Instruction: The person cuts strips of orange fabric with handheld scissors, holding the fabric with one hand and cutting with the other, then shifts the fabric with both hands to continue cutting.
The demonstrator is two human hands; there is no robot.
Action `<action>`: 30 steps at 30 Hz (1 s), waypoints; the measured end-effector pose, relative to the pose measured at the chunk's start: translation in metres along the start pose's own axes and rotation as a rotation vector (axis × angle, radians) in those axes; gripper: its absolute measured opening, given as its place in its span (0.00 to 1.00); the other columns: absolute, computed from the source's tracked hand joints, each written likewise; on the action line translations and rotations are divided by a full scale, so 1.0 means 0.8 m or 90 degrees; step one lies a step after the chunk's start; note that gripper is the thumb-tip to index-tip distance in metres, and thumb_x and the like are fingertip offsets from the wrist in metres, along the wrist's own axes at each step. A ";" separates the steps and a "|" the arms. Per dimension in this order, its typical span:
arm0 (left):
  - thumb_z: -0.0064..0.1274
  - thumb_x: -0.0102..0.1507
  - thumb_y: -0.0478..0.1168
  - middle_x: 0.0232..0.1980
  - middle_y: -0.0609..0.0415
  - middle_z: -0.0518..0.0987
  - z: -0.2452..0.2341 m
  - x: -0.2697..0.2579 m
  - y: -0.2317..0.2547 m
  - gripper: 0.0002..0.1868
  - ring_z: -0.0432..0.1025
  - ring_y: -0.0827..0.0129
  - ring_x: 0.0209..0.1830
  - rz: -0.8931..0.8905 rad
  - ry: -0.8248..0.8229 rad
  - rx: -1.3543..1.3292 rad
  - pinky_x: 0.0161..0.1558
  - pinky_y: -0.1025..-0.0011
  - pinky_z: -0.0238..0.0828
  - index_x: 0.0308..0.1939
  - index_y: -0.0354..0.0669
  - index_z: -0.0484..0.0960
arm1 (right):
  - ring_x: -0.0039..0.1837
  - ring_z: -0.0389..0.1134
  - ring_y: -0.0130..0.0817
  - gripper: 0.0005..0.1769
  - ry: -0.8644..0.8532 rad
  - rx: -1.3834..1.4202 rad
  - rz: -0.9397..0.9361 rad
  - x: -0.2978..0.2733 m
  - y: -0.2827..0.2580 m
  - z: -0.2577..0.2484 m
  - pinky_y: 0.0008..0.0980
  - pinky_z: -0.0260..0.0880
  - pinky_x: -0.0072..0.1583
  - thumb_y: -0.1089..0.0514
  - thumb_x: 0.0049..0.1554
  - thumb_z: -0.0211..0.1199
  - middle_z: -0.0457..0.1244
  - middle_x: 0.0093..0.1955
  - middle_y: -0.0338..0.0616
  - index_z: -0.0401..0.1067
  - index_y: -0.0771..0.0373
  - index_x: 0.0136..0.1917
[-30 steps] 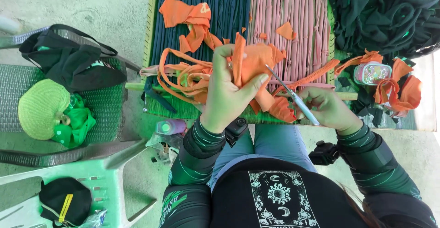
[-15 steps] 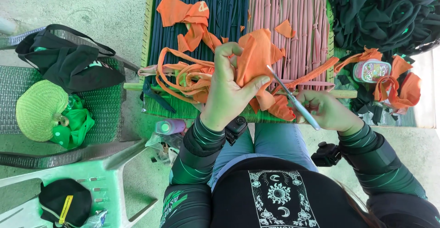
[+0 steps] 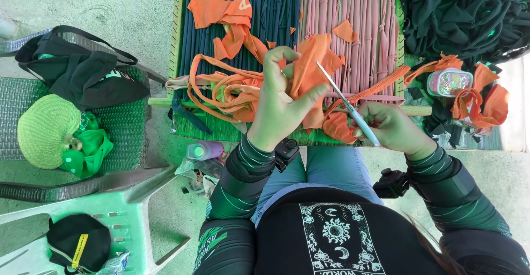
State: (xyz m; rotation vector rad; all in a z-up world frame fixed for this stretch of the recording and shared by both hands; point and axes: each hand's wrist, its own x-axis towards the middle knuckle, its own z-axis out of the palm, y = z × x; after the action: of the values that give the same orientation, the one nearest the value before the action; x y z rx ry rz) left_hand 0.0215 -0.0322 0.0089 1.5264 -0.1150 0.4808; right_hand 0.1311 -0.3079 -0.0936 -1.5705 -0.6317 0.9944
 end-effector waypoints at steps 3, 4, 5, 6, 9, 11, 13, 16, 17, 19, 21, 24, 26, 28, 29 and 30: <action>0.58 0.70 0.32 0.49 0.50 0.82 0.003 0.001 -0.013 0.26 0.77 0.75 0.50 -0.029 0.058 -0.085 0.53 0.76 0.74 0.64 0.42 0.57 | 0.46 0.71 0.22 0.09 -0.001 0.034 -0.013 0.002 -0.004 0.006 0.24 0.74 0.48 0.65 0.58 0.63 0.69 0.44 0.38 0.70 0.66 0.53; 0.56 0.71 0.31 0.44 0.50 0.81 0.004 -0.001 -0.012 0.24 0.74 0.75 0.45 -0.066 0.095 -0.070 0.49 0.77 0.71 0.64 0.41 0.59 | 0.46 0.70 0.22 0.10 0.006 0.039 -0.005 0.002 -0.005 0.008 0.25 0.75 0.49 0.65 0.58 0.64 0.68 0.44 0.38 0.70 0.67 0.53; 0.54 0.72 0.31 0.39 0.50 0.79 0.006 0.001 -0.012 0.22 0.71 0.76 0.40 -0.099 0.131 -0.055 0.45 0.77 0.67 0.64 0.40 0.60 | 0.46 0.70 0.22 0.11 0.015 0.042 0.000 0.004 -0.007 0.009 0.26 0.75 0.49 0.65 0.57 0.65 0.67 0.45 0.37 0.70 0.67 0.53; 0.54 0.72 0.31 0.39 0.50 0.79 0.007 0.001 -0.014 0.22 0.71 0.76 0.40 -0.097 0.131 -0.056 0.45 0.77 0.67 0.64 0.40 0.60 | 0.46 0.70 0.22 0.11 0.016 0.040 -0.001 0.004 -0.009 0.010 0.26 0.75 0.49 0.65 0.57 0.65 0.67 0.45 0.37 0.70 0.67 0.53; 0.53 0.72 0.30 0.39 0.51 0.79 0.013 0.001 -0.015 0.22 0.70 0.77 0.40 -0.084 0.124 -0.036 0.45 0.78 0.65 0.65 0.40 0.60 | 0.47 0.70 0.22 0.14 0.013 0.031 -0.040 0.004 -0.017 0.017 0.25 0.73 0.50 0.66 0.55 0.67 0.67 0.44 0.38 0.70 0.67 0.54; 0.52 0.71 0.31 0.52 0.54 0.78 0.018 0.002 -0.012 0.23 0.75 0.77 0.50 -0.030 0.108 -0.058 0.52 0.78 0.71 0.65 0.41 0.58 | 0.45 0.68 0.22 0.15 0.025 0.026 -0.030 0.005 -0.023 0.022 0.24 0.71 0.47 0.65 0.55 0.69 0.66 0.43 0.38 0.69 0.66 0.54; 0.52 0.72 0.31 0.55 0.53 0.77 0.021 -0.005 -0.022 0.23 0.75 0.76 0.54 -0.026 0.107 -0.055 0.55 0.77 0.72 0.65 0.40 0.58 | 0.45 0.68 0.21 0.14 0.032 0.032 -0.042 0.009 -0.023 0.024 0.23 0.70 0.47 0.65 0.55 0.69 0.66 0.43 0.37 0.69 0.67 0.53; 0.52 0.73 0.30 0.60 0.51 0.77 0.022 -0.008 -0.030 0.23 0.76 0.73 0.59 -0.015 0.104 -0.060 0.62 0.74 0.72 0.67 0.40 0.58 | 0.43 0.66 0.20 0.14 0.041 0.036 -0.042 0.012 -0.026 0.028 0.22 0.67 0.43 0.64 0.55 0.69 0.66 0.42 0.37 0.69 0.67 0.52; 0.52 0.74 0.30 0.62 0.50 0.77 0.023 -0.009 -0.032 0.23 0.76 0.71 0.62 -0.011 0.104 -0.071 0.64 0.73 0.72 0.68 0.41 0.58 | 0.41 0.65 0.20 0.14 0.044 0.035 -0.028 0.011 -0.028 0.030 0.21 0.64 0.40 0.64 0.55 0.70 0.66 0.41 0.37 0.69 0.67 0.52; 0.52 0.74 0.30 0.63 0.51 0.74 0.022 -0.008 -0.030 0.23 0.76 0.71 0.62 -0.007 0.111 -0.067 0.63 0.73 0.73 0.68 0.40 0.58 | 0.41 0.66 0.20 0.14 0.044 0.034 -0.028 0.012 -0.025 0.030 0.21 0.65 0.40 0.63 0.55 0.69 0.67 0.41 0.37 0.69 0.66 0.52; 0.52 0.73 0.29 0.65 0.51 0.72 0.021 -0.008 -0.029 0.24 0.76 0.70 0.62 -0.002 0.117 -0.063 0.62 0.73 0.73 0.68 0.40 0.57 | 0.41 0.67 0.20 0.13 0.043 0.033 -0.028 0.014 -0.024 0.030 0.20 0.66 0.40 0.63 0.55 0.68 0.68 0.41 0.37 0.69 0.66 0.52; 0.52 0.73 0.29 0.67 0.51 0.69 0.019 -0.006 -0.024 0.24 0.76 0.70 0.63 0.003 0.121 -0.064 0.62 0.73 0.73 0.67 0.40 0.57 | 0.41 0.70 0.21 0.12 0.042 0.037 0.026 0.019 -0.027 0.029 0.22 0.70 0.39 0.62 0.55 0.66 0.69 0.41 0.38 0.69 0.66 0.51; 0.52 0.72 0.27 0.62 0.46 0.74 0.017 -0.007 -0.014 0.28 0.78 0.71 0.59 -0.038 0.116 -0.015 0.61 0.74 0.73 0.70 0.41 0.55 | 0.44 0.70 0.19 0.12 0.011 0.058 -0.020 0.019 -0.025 0.028 0.20 0.72 0.45 0.63 0.57 0.66 0.68 0.44 0.36 0.68 0.66 0.53; 0.52 0.71 0.26 0.59 0.43 0.78 0.013 -0.007 -0.005 0.32 0.78 0.71 0.56 -0.068 0.098 0.025 0.58 0.74 0.73 0.73 0.42 0.53 | 0.43 0.67 0.19 0.13 0.007 0.076 -0.036 0.017 -0.032 0.031 0.20 0.69 0.43 0.64 0.57 0.66 0.66 0.43 0.36 0.68 0.67 0.54; 0.52 0.70 0.25 0.56 0.41 0.82 0.011 -0.007 -0.001 0.36 0.79 0.72 0.52 -0.097 0.080 0.064 0.56 0.75 0.72 0.77 0.42 0.50 | 0.42 0.65 0.18 0.14 0.004 0.093 -0.052 0.016 -0.036 0.033 0.19 0.66 0.41 0.65 0.58 0.67 0.65 0.43 0.35 0.68 0.67 0.55; 0.52 0.70 0.25 0.56 0.41 0.82 0.010 -0.007 0.002 0.36 0.79 0.72 0.52 -0.098 0.081 0.064 0.56 0.75 0.72 0.77 0.42 0.50 | 0.42 0.65 0.18 0.14 0.003 0.093 -0.051 0.017 -0.041 0.033 0.19 0.66 0.41 0.65 0.58 0.67 0.65 0.43 0.35 0.68 0.67 0.55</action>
State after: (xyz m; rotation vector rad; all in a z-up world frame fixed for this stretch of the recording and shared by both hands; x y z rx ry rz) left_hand 0.0176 -0.0414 0.0086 1.5847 0.1257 0.4646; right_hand 0.1186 -0.2756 -0.0662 -1.4095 -0.6005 0.9549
